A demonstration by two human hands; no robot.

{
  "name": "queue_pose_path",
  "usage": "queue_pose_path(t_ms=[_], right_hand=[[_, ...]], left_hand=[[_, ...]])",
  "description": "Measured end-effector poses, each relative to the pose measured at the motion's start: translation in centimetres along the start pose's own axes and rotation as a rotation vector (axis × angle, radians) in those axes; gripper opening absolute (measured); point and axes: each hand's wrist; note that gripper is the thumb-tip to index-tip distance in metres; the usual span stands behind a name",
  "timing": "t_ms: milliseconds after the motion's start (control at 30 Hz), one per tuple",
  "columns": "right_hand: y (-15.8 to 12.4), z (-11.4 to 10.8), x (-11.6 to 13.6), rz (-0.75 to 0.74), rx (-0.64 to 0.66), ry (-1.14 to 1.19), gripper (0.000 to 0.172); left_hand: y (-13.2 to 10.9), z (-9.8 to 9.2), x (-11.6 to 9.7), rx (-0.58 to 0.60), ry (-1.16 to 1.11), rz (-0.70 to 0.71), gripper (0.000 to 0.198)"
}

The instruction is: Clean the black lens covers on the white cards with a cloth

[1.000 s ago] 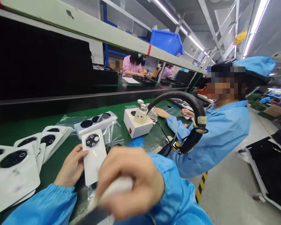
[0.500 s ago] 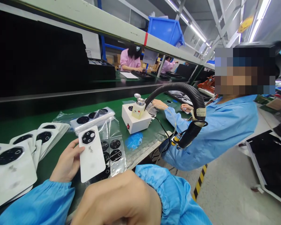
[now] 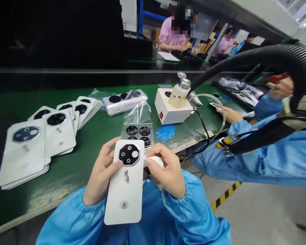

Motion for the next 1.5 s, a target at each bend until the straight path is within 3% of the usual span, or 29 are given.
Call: queue_pose_path(t_ms=[200, 467, 967, 1100, 1267, 1500], right_hand=[[-0.1, 2.1, 0.4, -0.248, 0.135, -0.332, 0.013], [-0.4, 3.0, 0.3, -0.439, 0.276, -0.537, 0.013], [-0.9, 2.8, 0.4, -0.464, 0.275, -0.603, 0.01], [-0.9, 2.4, 1.0, -0.438, 0.252, -0.582, 0.012], [-1.0, 2.0, 1.8, -0.415, 0.315, -0.598, 0.012], [-1.0, 2.4, 1.9, -0.443, 0.312, -0.623, 0.01]], left_hand=[[-2.4, 0.2, 1.5, -0.034, 0.132, 0.055, 0.053], [-3.1, 0.2, 2.3, -0.055, 0.375, 0.254, 0.06], [-3.6, 0.6, 2.4, -0.115, 0.475, 0.322, 0.066], [-3.6, 0.6, 2.3, -0.103, 0.315, 0.283, 0.06], [-3.9, 0.8, 1.8, -0.092, 0.074, 0.217, 0.056], [-4.0, 0.7, 1.9, -0.085, 0.12, 0.305, 0.057]])
Point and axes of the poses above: each hand's wrist, its own y-axis towards the middle knuckle, its own z-axis out of the palm, x = y × z, and after that the axes turned 11 degrees about -z, right-handed
